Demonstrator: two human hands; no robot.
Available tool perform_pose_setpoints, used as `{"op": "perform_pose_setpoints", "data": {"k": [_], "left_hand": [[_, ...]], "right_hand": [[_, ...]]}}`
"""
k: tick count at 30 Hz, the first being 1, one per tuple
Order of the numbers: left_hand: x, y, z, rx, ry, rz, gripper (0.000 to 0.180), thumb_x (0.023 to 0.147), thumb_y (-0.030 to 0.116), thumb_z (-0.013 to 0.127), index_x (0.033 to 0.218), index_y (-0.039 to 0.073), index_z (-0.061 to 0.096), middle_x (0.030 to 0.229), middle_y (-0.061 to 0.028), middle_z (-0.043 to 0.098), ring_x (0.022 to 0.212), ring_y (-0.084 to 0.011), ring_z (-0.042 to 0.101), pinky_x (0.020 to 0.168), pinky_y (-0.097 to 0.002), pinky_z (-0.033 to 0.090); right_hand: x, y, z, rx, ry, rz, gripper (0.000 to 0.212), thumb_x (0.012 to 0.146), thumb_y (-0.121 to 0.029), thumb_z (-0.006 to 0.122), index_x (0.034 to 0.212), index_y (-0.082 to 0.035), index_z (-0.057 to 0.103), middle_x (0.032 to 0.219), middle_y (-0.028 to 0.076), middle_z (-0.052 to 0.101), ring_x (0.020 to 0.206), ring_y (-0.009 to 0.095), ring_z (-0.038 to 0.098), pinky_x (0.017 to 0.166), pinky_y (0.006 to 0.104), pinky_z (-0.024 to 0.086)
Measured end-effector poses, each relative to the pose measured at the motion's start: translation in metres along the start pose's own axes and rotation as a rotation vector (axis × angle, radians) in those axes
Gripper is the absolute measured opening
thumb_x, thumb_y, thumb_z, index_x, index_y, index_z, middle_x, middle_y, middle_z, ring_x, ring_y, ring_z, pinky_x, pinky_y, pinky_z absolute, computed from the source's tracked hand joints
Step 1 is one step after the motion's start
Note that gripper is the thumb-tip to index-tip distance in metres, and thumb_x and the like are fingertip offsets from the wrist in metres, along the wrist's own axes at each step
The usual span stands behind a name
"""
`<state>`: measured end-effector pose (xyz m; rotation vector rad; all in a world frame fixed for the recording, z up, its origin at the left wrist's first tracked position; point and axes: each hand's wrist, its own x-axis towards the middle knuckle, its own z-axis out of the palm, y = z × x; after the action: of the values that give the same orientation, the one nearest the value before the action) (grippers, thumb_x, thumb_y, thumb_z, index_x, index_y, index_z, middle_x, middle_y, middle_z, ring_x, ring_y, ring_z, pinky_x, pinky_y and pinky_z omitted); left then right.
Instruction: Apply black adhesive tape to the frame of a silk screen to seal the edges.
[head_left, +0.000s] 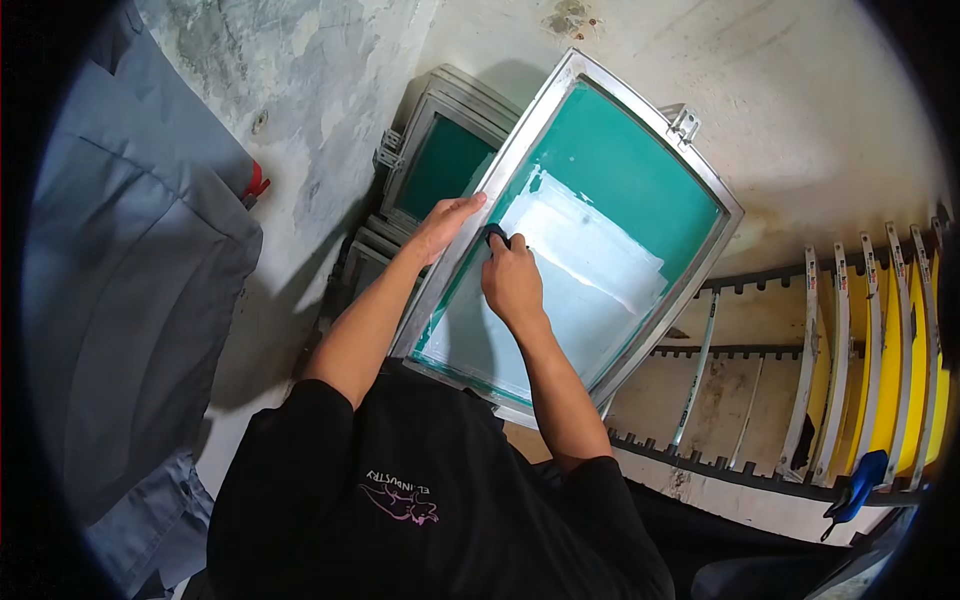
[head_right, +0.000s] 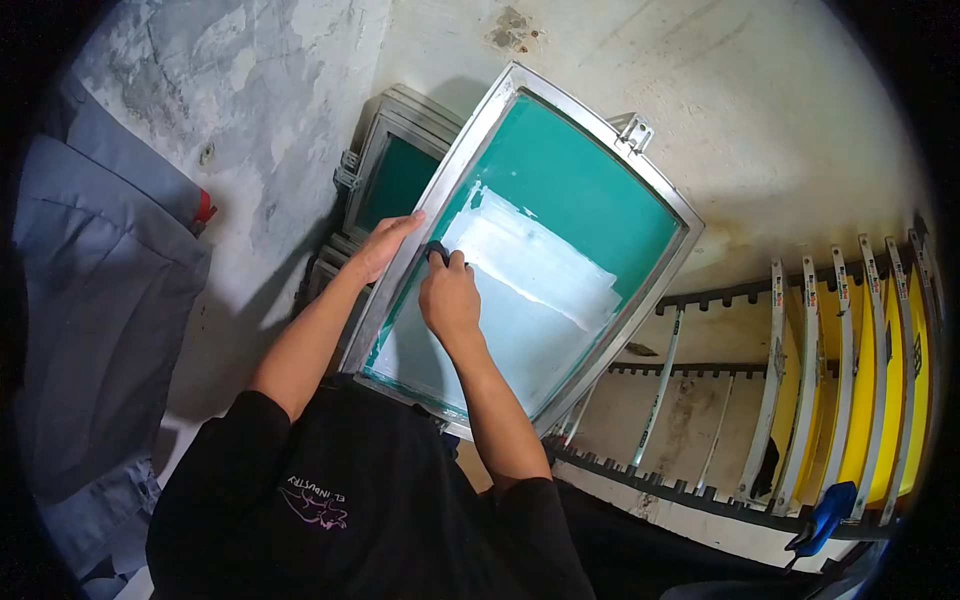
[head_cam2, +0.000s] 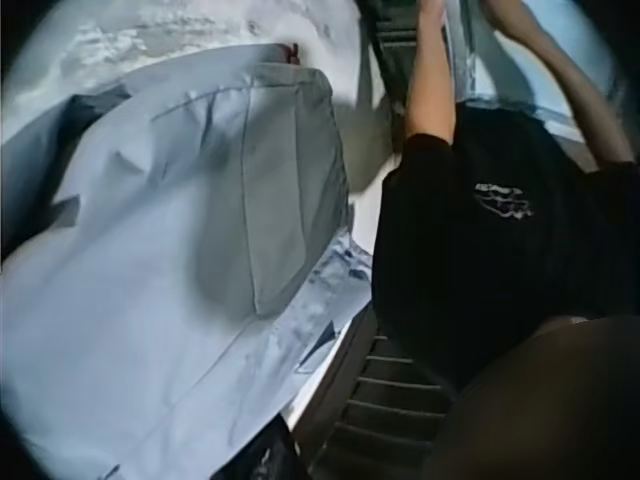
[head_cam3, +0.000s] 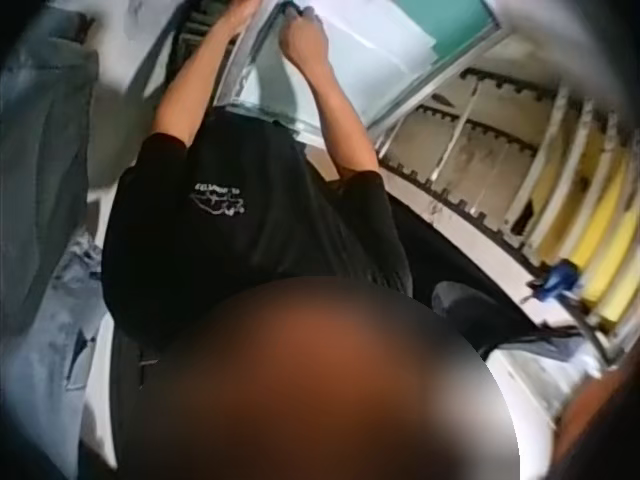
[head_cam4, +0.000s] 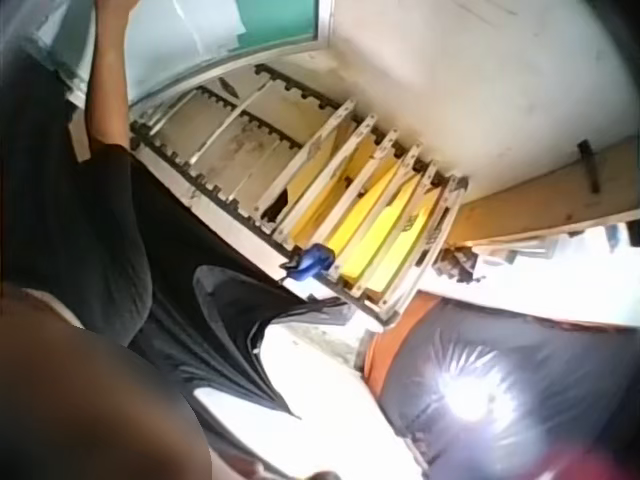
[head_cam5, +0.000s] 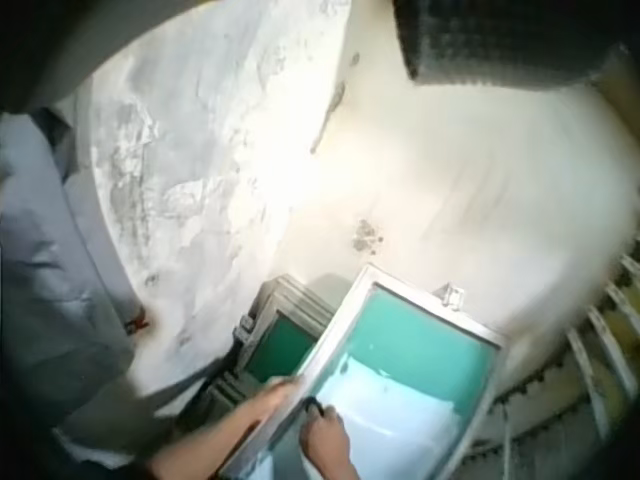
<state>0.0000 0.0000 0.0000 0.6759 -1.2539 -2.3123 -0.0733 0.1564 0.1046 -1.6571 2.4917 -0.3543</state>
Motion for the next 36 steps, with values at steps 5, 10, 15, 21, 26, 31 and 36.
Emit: {"op": "perform_pose_setpoints", "data": {"k": [5, 10, 15, 21, 26, 31, 36], "left_hand": [[-0.012, 0.01, 0.001, 0.018, 0.077, -0.008, 0.062, 0.098, 0.057, 0.066, 0.119, -0.001, 0.071, 0.118, -0.0085, 0.068, 0.115, -0.0145, 0.055, 0.108, -0.0332, 0.037], [-0.011, 0.012, 0.002, 0.022, 0.051, 0.002, 0.061, 0.098, 0.056, 0.065, 0.12, -0.001, 0.071, 0.119, -0.009, 0.069, 0.115, -0.0151, 0.056, 0.109, -0.0337, 0.037], [-0.014, 0.017, 0.004, -0.018, 0.028, -0.009, 0.06, 0.099, 0.055, 0.065, 0.12, -0.001, 0.071, 0.118, -0.0081, 0.069, 0.112, -0.0145, 0.058, 0.104, -0.0319, 0.042], [-0.016, 0.018, 0.006, 0.017, 0.058, 0.006, 0.058, 0.099, 0.054, 0.066, 0.119, 0.0, 0.072, 0.113, -0.0065, 0.071, 0.105, -0.0136, 0.061, 0.098, -0.0308, 0.046], [-0.015, 0.018, 0.005, -0.006, 0.05, -0.019, 0.058, 0.098, 0.055, 0.066, 0.119, 0.0, 0.072, 0.113, -0.0063, 0.071, 0.105, -0.0135, 0.061, 0.099, -0.0307, 0.045], [-0.011, 0.015, 0.004, 0.02, 0.059, 0.012, 0.059, 0.098, 0.054, 0.066, 0.12, 0.0, 0.072, 0.114, -0.0075, 0.071, 0.106, -0.0142, 0.061, 0.101, -0.0311, 0.045], [-0.011, 0.015, 0.004, 0.005, 0.071, 0.037, 0.058, 0.098, 0.054, 0.066, 0.12, 0.0, 0.072, 0.113, -0.008, 0.071, 0.105, -0.0141, 0.062, 0.099, -0.0306, 0.046]], "right_hand": [[-0.011, -0.011, 0.006, 0.042, -0.026, -0.019, 0.038, 0.088, -0.005, 0.059, 0.125, 0.002, 0.065, 0.108, 0.027, 0.061, 0.096, 0.046, 0.064, 0.084, 0.0533, 0.055], [-0.003, -0.004, 0.004, 0.072, 0.046, -0.026, 0.038, 0.089, -0.005, 0.058, 0.125, -0.001, 0.066, 0.108, 0.027, 0.061, 0.094, 0.045, 0.065, 0.082, 0.0533, 0.055], [-0.007, -0.007, 0.007, 0.01, 0.003, -0.044, 0.037, 0.088, -0.005, 0.058, 0.124, 0.002, 0.066, 0.106, 0.027, 0.061, 0.092, 0.045, 0.065, 0.081, 0.0522, 0.055], [-0.001, -0.005, 0.005, 0.056, 0.057, -0.019, 0.038, 0.088, -0.006, 0.058, 0.125, -0.001, 0.067, 0.108, 0.026, 0.061, 0.094, 0.045, 0.065, 0.083, 0.0532, 0.055], [-0.003, -0.007, 0.006, 0.032, 0.018, -0.04, 0.039, 0.088, -0.006, 0.058, 0.126, 0.001, 0.067, 0.109, 0.027, 0.061, 0.092, 0.045, 0.065, 0.084, 0.0526, 0.055], [-0.002, -0.005, 0.004, 0.072, 0.083, -0.055, 0.036, 0.088, -0.007, 0.058, 0.121, 0.002, 0.069, 0.102, 0.027, 0.062, 0.092, 0.046, 0.065, 0.083, 0.0526, 0.055], [0.004, -0.003, 0.003, 0.086, 0.068, -0.037, 0.036, 0.087, -0.006, 0.059, 0.121, 0.0, 0.069, 0.102, 0.027, 0.062, 0.09, 0.045, 0.065, 0.081, 0.0521, 0.055]]}}
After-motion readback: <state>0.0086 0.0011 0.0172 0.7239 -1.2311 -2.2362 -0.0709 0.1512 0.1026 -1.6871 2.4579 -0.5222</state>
